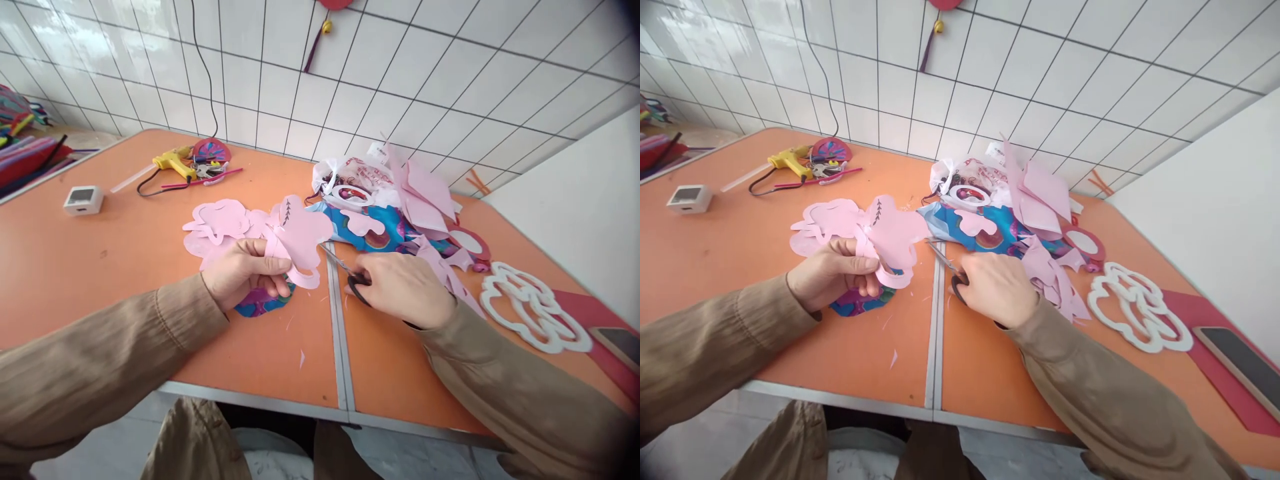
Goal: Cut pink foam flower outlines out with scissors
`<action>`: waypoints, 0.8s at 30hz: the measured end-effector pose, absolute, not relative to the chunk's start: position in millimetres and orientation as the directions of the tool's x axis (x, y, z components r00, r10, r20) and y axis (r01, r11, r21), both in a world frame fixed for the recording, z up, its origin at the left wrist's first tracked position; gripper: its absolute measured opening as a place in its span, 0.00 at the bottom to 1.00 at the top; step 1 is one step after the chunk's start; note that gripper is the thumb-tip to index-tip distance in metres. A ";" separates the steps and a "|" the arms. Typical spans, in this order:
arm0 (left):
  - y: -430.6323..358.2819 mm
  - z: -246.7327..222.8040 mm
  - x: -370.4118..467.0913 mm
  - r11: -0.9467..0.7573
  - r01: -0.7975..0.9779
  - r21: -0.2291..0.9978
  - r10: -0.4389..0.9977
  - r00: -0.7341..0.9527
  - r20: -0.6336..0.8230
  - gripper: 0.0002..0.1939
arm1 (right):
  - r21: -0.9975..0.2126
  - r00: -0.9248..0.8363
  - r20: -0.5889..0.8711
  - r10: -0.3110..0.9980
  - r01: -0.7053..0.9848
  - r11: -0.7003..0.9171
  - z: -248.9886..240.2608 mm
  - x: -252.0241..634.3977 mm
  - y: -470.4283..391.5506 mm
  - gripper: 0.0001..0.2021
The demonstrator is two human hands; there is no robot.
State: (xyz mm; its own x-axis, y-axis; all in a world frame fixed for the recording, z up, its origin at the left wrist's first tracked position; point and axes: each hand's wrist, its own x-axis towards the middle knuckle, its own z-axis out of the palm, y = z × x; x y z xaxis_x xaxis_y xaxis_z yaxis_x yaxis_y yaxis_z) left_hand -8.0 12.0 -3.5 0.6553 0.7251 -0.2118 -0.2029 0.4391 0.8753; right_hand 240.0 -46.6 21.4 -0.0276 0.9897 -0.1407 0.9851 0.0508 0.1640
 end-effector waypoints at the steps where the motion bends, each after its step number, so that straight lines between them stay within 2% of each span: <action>1: 13.9 -3.7 -9.1 0.435 -0.182 0.882 0.710 0.672 -0.211 0.12 | 0.166 -0.047 -0.151 0.988 0.984 0.072 22.6 239.2 -45.4 0.08; 3: 17.8 -2.5 -10.7 0.426 -0.152 0.892 0.683 0.701 -0.206 0.13 | 0.095 -0.067 -0.187 0.980 0.992 0.086 23.1 240.5 -40.9 0.08; 4: 19.6 -0.7 -11.2 0.420 -0.136 0.897 0.663 0.721 -0.201 0.14 | 0.016 -0.074 -0.213 0.974 0.997 0.079 22.5 242.5 -38.0 0.07; 7: 25.4 10.1 -11.3 0.385 -0.062 0.921 0.611 0.765 -0.204 0.14 | -0.321 -0.137 -0.306 0.942 0.947 0.033 19.6 251.7 -29.2 0.11; 10: 33.4 26.6 -9.9 0.309 0.043 0.950 0.561 0.798 -0.219 0.13 | -0.648 -0.238 -0.341 0.909 0.761 -0.044 21.3 261.6 -23.6 0.15; 12: 40.4 37.4 -7.6 0.233 0.092 0.968 0.517 0.832 -0.203 0.12 | -0.789 -0.256 -0.268 0.929 0.611 -0.059 28.4 265.9 -21.9 0.13; 16: 52.4 52.5 1.3 0.155 0.123 0.980 0.484 0.855 -0.184 0.08 | -0.942 -0.228 -0.044 0.973 0.335 0.036 55.0 266.9 -21.3 0.19; 19: 54.6 57.6 9.7 0.134 0.138 0.981 0.477 0.859 -0.186 0.07 | -0.995 -0.305 -0.037 0.952 0.095 -0.008 74.4 260.6 -21.9 0.21; 21: 53.5 57.6 14.2 0.131 0.148 0.980 0.483 0.854 -0.193 0.07 | -0.993 -0.325 -0.005 0.946 0.115 0.034 80.7 253.1 -21.7 0.18; 24: 51.5 52.7 18.6 0.143 0.147 0.979 0.502 0.842 -0.200 0.07 | -0.969 -0.319 0.042 0.947 0.218 0.116 77.8 239.3 -19.5 0.20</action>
State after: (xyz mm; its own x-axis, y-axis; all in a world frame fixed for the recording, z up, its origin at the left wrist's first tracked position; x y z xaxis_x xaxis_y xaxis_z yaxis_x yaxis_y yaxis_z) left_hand 18.6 51.5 52.7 0.8417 0.5017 -0.1996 0.1467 0.1432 0.9788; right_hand 239.3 -19.5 77.8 -0.3185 0.9470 0.0417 0.2179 0.1159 -0.9691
